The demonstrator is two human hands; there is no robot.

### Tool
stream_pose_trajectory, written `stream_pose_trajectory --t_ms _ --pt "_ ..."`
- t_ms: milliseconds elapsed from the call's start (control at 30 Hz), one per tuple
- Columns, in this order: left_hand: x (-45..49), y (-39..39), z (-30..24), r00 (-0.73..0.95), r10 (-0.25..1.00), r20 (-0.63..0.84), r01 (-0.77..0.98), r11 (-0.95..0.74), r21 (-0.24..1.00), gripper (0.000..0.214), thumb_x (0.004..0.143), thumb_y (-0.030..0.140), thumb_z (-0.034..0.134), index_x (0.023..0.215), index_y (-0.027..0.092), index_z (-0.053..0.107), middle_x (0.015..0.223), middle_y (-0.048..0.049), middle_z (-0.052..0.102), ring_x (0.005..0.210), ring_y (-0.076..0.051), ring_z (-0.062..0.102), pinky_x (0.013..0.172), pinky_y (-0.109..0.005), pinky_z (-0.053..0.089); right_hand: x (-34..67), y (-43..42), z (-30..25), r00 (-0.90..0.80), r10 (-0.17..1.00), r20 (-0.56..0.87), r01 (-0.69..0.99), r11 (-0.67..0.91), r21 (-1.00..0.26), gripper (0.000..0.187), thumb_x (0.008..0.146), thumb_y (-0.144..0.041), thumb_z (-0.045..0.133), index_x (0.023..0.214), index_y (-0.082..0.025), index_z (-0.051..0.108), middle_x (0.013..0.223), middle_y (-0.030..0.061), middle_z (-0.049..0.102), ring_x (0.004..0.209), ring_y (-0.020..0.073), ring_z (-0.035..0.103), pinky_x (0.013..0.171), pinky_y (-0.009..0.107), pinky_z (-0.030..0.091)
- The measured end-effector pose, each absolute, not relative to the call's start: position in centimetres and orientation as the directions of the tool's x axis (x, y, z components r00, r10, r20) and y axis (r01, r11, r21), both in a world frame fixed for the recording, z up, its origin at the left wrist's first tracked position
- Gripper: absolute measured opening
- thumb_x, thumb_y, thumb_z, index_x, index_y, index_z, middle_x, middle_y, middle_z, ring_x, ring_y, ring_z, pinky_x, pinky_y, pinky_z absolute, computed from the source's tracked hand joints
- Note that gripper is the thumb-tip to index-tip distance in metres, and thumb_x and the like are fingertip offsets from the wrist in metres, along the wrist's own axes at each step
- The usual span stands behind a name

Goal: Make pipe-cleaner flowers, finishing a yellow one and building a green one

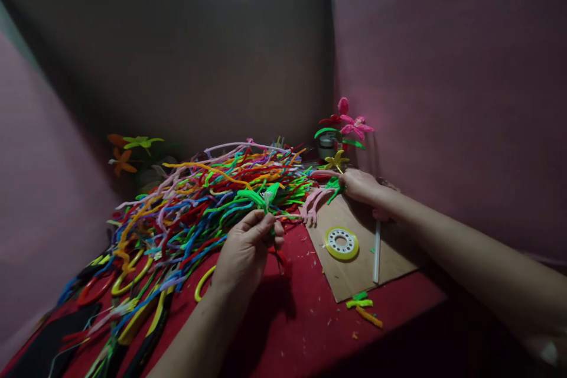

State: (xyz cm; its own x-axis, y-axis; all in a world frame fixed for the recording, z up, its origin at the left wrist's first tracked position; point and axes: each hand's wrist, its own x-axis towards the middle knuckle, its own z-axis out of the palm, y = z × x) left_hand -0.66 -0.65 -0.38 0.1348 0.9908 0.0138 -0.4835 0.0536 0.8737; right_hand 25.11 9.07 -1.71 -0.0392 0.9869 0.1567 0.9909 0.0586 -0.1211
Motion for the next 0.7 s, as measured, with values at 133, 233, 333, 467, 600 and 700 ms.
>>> stream_pose_trajectory --t_ms 133,233,333,467,600,700 --pt "-0.6 -0.6 -0.7 0.140 0.990 -0.018 -0.474 0.083 0.877 0.016 0.065 0.013 0.068 0.071 0.014 0.053 0.056 -0.0008 0.060 0.051 -0.010 0.055 0.047 -0.019 0.043 25.7 9.2 -1.7 -0.113 0.964 0.240 0.984 0.142 -0.108 0.021 0.072 -0.010 0.049 0.078 -0.014 0.068 0.085 0.0147 0.065 0.077 0.0233 0.062 0.063 0.028 0.042" --pt "-0.4 -0.6 -0.9 0.161 0.987 0.002 -0.477 0.076 0.875 0.011 0.067 0.014 0.067 0.069 0.012 0.057 0.060 -0.0027 0.062 0.055 -0.011 0.057 0.052 -0.021 0.045 26.2 8.5 -1.0 -0.198 0.917 0.346 0.958 0.256 -0.129 0.018 0.073 -0.009 0.050 0.076 -0.016 0.066 0.082 0.0090 0.064 0.075 0.0186 0.060 0.065 0.025 0.042" --pt "0.1 -1.1 -1.0 0.207 0.978 0.009 -0.487 0.095 0.868 0.009 0.067 0.016 0.069 0.071 0.011 0.062 0.070 -0.0060 0.066 0.067 -0.013 0.060 0.058 -0.021 0.046 25.3 6.2 -0.2 -0.227 0.844 0.487 0.925 0.343 -0.163 0.015 0.079 -0.010 0.047 0.080 -0.014 0.062 0.083 0.0071 0.062 0.077 0.0145 0.058 0.069 0.023 0.043" --pt "1.1 -2.1 -0.7 0.311 0.950 -0.034 -0.494 0.192 0.848 0.016 0.062 0.015 0.073 0.076 0.012 0.066 0.088 -0.0086 0.068 0.083 -0.017 0.060 0.062 -0.023 0.047 22.2 1.8 0.1 -0.161 0.456 0.875 0.711 0.669 -0.218 0.011 0.079 -0.010 0.049 0.078 -0.018 0.057 0.080 0.0054 0.060 0.078 0.0148 0.059 0.068 0.026 0.047" --pt "1.7 -3.0 -0.6 0.426 0.905 -0.013 -0.490 0.243 0.837 0.021 0.061 0.022 0.075 0.077 0.012 0.068 0.085 -0.0085 0.068 0.082 -0.019 0.061 0.066 -0.028 0.049 19.4 -1.3 -0.6 -0.169 0.273 0.947 0.704 0.706 -0.078 0.015 0.077 -0.006 0.051 0.082 -0.021 0.054 0.082 0.0052 0.060 0.081 0.0166 0.059 0.069 0.031 0.049" --pt "1.8 -3.3 -0.9 0.450 0.893 -0.035 -0.438 0.255 0.862 0.018 0.063 0.020 0.073 0.075 0.009 0.066 0.075 -0.0079 0.067 0.066 -0.015 0.061 0.061 -0.026 0.049 18.5 -2.2 -1.3 -0.208 0.291 0.934 0.743 0.668 -0.042 0.018 0.077 -0.005 0.050 0.084 -0.021 0.054 0.082 0.0062 0.060 0.081 0.0179 0.058 0.070 0.033 0.049"
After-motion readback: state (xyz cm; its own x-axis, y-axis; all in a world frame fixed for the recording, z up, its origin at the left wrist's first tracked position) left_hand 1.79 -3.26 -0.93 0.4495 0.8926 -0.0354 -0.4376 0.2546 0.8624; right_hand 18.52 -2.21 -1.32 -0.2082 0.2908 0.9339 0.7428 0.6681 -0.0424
